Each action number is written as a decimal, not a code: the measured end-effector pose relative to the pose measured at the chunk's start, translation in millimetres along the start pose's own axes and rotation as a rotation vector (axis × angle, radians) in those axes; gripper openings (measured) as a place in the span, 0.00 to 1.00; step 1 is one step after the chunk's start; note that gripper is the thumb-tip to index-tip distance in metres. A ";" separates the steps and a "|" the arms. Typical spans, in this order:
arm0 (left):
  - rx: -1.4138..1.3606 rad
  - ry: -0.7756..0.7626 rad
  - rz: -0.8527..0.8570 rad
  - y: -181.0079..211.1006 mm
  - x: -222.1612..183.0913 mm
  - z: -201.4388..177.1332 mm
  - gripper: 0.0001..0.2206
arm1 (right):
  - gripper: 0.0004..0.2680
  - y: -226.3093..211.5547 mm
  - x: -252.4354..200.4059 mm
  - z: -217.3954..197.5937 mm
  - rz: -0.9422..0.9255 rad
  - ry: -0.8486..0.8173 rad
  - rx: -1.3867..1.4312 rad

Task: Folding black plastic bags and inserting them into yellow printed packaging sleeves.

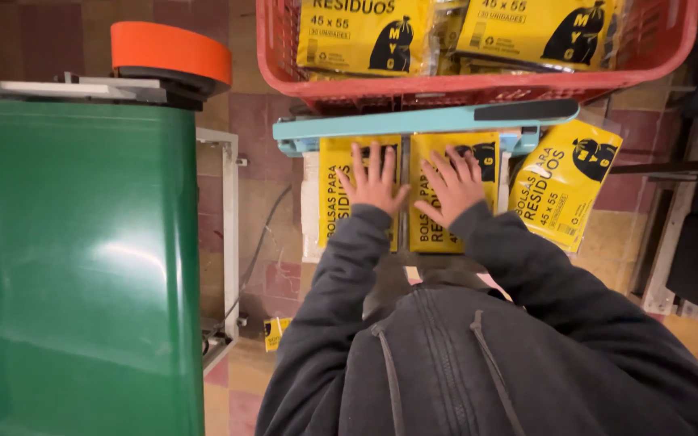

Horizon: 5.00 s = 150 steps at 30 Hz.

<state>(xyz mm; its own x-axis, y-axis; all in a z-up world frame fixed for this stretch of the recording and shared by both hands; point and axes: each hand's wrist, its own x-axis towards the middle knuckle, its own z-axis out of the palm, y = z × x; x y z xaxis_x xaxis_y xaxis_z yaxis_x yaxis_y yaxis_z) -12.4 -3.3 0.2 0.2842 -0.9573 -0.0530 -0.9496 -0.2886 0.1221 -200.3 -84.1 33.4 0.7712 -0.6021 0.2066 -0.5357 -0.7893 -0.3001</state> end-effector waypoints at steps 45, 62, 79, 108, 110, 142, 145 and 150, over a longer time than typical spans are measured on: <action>-0.276 0.067 0.464 85.9 -72.6 20.7 0.41 | 0.12 141.6 57.0 10.6 0.073 -0.287 0.035; -0.422 -0.418 0.460 33.3 -93.0 43.8 0.12 | 0.12 121.8 67.1 -11.2 0.069 -0.279 -0.081; -0.103 0.026 -0.144 -31.2 -58.7 -2.3 0.43 | 0.12 124.3 63.6 -10.9 0.041 -0.234 -0.014; -0.335 0.028 -0.579 -59.0 -18.3 -26.3 0.48 | 0.12 12.0 -6.8 -83.7 0.032 0.330 0.030; -0.348 -0.019 -0.626 -61.5 -13.9 -22.1 0.49 | 0.14 49.5 -41.6 -17.8 0.345 0.237 0.144; -1.599 0.098 -0.391 -75.6 -97.9 24.7 0.23 | 0.14 -36.0 12.7 25.9 0.604 -0.070 1.241; -1.659 0.111 -0.346 -72.4 -108.1 28.1 0.22 | 0.11 -31.2 54.4 -27.5 0.162 -0.081 0.693; -1.695 0.135 -0.264 -69.2 -110.2 17.9 0.22 | 0.05 -29.1 75.7 -45.5 -0.120 -0.182 0.491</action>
<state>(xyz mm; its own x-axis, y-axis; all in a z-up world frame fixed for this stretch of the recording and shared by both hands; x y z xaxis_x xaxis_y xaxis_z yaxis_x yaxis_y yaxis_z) 19.6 122.5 -20.1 0.4901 -0.8537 -0.1761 0.2838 -0.0348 0.9583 -142.0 -112.2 100.2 0.8878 -0.4459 0.1142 -0.2502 -0.6757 -0.6935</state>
